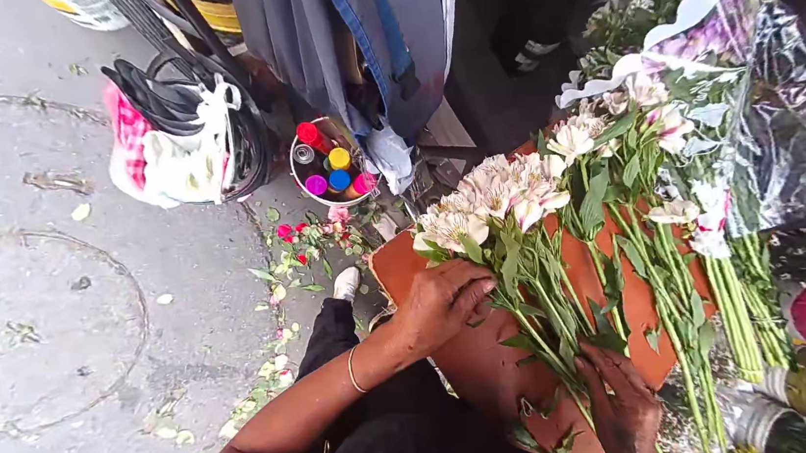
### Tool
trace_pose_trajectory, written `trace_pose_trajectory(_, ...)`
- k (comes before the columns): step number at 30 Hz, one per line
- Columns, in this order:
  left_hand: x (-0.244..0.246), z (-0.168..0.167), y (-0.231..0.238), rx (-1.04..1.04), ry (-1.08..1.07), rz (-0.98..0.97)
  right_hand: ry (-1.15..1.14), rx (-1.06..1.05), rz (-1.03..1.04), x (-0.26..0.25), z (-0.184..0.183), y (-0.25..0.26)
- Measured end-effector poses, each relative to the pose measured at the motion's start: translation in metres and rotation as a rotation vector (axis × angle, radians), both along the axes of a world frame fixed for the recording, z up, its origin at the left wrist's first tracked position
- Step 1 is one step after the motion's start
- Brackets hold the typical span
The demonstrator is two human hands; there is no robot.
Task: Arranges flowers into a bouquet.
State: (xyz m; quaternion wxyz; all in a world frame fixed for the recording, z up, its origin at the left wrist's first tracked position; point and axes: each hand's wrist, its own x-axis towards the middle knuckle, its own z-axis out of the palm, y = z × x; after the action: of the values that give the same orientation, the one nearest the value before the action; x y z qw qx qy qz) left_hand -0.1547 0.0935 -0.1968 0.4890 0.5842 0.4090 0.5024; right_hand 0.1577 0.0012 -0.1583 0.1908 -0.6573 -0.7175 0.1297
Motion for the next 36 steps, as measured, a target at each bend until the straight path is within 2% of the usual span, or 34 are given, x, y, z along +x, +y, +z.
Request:
trace_pose_trajectory(3,-0.004,-0.003,-0.008,-0.004,-0.104,-0.059,-0.037,-0.047,0.005,0.002,0.005,0.000)
trace_pose_trajectory(8,-0.013,-0.010,-0.026,0.199,-0.147,-0.071,0.025,-0.091,0.052,0.015,0.025,0.006)
trace_pose_trajectory(10,-0.018,-0.015,-0.030,0.235,-0.180,-0.088,-0.046,-0.012,0.048,0.023,0.035,0.018)
trace_pose_trajectory(13,-0.026,-0.023,-0.034,0.225,-0.192,-0.102,-0.281,0.096,-0.053,0.038,0.044,0.055)
trace_pose_trajectory(16,-0.037,-0.025,-0.035,0.171,-0.159,-0.112,-0.366,0.000,-0.171,0.069,0.027,0.093)
trace_pose_trajectory(19,-0.050,-0.022,-0.036,0.123,-0.099,-0.112,-0.376,-0.156,-0.269,0.100,-0.001,0.109)
trace_pose_trajectory(22,-0.064,-0.017,-0.038,0.085,-0.009,-0.114,-0.356,-0.108,-0.319,0.108,-0.013,0.114)
trace_pose_trajectory(26,-0.074,0.000,-0.039,0.073,0.068,-0.115,-0.333,0.114,-0.400,0.100,0.010,0.115)
trace_pose_trajectory(31,-0.063,0.024,-0.036,0.123,0.142,-0.187,-0.579,0.391,-0.304,0.110,0.040,0.121)
trace_pose_trajectory(36,-0.041,0.044,-0.038,0.209,0.230,-0.288,-0.517,0.338,-0.290,0.120,0.101,0.133)
